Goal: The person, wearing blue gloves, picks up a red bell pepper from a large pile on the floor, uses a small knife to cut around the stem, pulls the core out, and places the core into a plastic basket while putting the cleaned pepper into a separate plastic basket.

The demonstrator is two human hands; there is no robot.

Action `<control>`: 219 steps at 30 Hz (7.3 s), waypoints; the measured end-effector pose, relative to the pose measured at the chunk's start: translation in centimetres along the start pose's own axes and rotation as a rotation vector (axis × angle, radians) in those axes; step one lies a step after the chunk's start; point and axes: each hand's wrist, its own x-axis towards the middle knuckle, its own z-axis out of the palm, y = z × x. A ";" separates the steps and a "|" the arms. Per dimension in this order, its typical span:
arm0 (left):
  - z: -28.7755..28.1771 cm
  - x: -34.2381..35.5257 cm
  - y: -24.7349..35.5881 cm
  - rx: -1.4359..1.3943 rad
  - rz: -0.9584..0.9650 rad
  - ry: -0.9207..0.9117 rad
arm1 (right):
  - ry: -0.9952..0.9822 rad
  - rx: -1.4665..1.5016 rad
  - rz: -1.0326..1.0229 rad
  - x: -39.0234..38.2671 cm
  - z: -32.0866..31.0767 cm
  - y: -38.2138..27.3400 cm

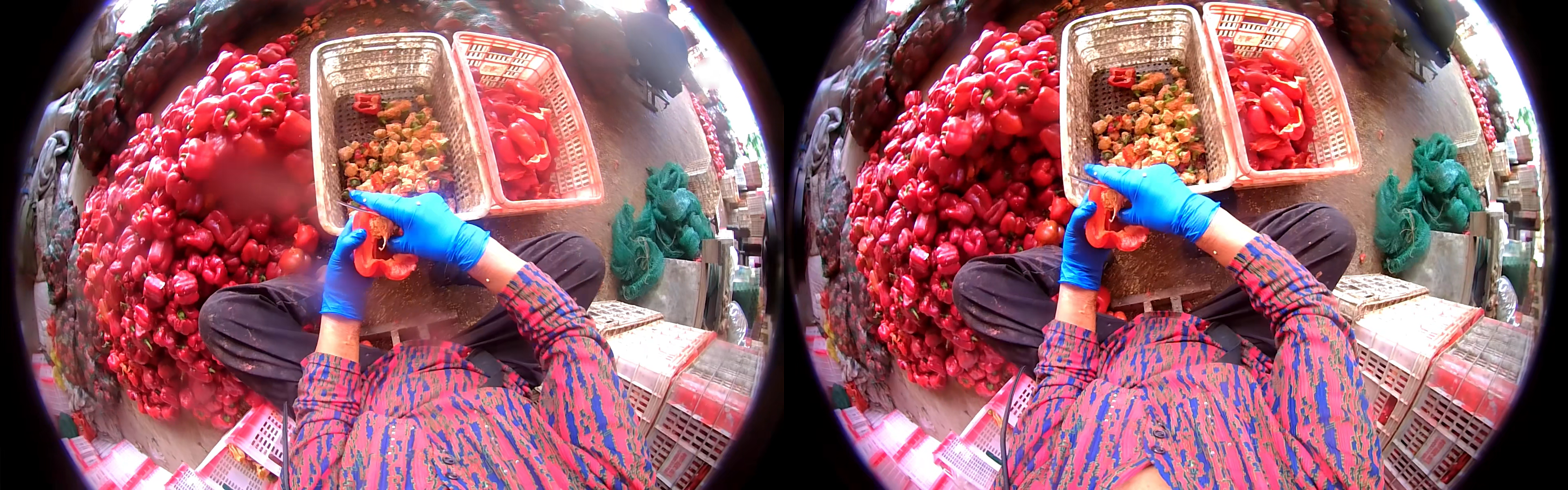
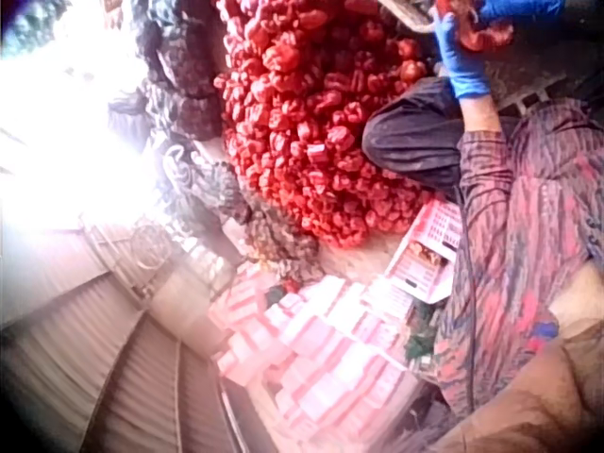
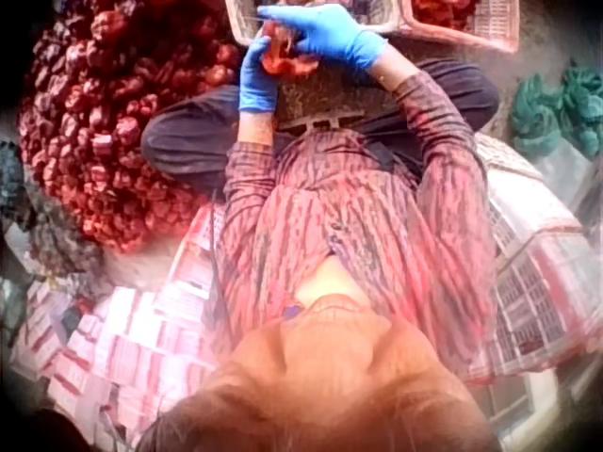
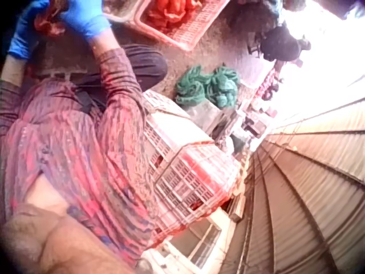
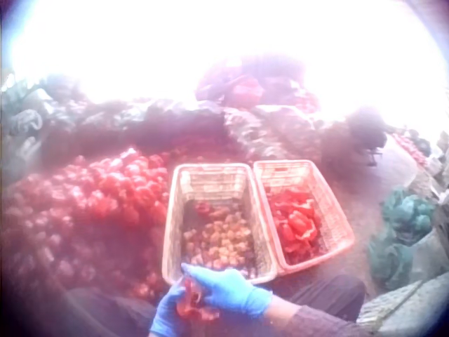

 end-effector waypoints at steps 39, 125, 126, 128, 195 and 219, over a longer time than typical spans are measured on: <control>0.9 0.2 -1.0 0.058 0.286 0.254 | 0.166 0.962 0.499 -0.9 4.3 4.4; -0.7 -4.5 -0.6 0.296 0.359 0.406 | 0.788 0.572 0.444 -0.4 4.4 3.7; -1.1 -4.1 -0.6 0.298 0.384 0.403 | 0.758 0.685 0.466 -1.1 4.1 4.3; 0.1 -3.4 0.1 0.301 0.413 0.424 | 0.773 0.868 0.526 -3.7 3.4 3.7; -0.4 -1.6 3.4 0.483 0.441 0.306 | 0.448 0.781 0.198 0.5 10.9 -0.3; -6.8 2.2 2.4 1.073 0.662 0.728 | -0.040 0.505 0.576 1.4 12.4 -1.6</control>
